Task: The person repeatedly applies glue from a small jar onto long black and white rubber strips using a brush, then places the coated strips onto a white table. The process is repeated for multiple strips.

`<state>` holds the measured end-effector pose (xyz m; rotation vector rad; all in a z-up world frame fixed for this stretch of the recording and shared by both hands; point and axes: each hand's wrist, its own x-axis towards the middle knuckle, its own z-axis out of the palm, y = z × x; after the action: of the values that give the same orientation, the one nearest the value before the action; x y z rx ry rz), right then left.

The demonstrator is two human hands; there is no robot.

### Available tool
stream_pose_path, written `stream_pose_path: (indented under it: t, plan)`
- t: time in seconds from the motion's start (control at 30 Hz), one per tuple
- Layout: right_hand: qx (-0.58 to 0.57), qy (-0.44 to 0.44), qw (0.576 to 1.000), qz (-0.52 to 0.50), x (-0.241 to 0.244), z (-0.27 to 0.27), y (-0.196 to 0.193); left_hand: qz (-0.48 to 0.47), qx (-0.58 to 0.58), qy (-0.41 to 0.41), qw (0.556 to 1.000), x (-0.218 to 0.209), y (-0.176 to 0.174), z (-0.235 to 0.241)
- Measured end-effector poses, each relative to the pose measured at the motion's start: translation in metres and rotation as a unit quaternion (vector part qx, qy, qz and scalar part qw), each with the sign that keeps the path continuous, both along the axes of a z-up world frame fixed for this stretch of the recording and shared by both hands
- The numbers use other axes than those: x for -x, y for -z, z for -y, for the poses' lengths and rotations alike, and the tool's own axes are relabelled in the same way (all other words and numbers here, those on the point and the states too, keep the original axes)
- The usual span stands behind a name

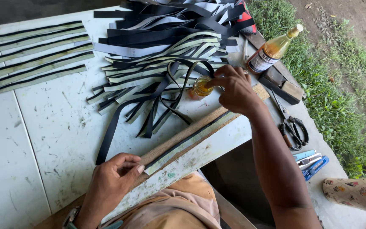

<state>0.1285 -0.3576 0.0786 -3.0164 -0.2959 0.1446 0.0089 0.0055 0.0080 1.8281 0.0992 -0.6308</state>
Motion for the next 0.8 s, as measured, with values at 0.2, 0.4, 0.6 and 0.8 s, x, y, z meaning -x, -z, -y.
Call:
stream_pose_path:
  t: [0.2, 0.4, 0.6, 0.8]
  plan:
    - [-0.346, -0.163, 0.913, -0.142, 0.067, 0.015, -0.044, 0.076, 0.012, 0.000, 0.997, 0.005, 0.002, 0.000]
    - [-0.327, 0.138, 0.887, -0.296, 0.126, 0.011, -0.023, 0.091, 0.014, -0.005, 0.996, 0.010, 0.002, 0.004]
    - [-0.244, 0.138, 0.925, -0.257, 0.131, -0.019, -0.015, 0.061, 0.024, -0.007, 0.998, 0.007, 0.009, 0.000]
    - [0.010, 0.066, 0.981, -0.185, 0.152, -0.072, 0.003, 0.070, 0.055, -0.007, 0.996, 0.007, 0.016, -0.004]
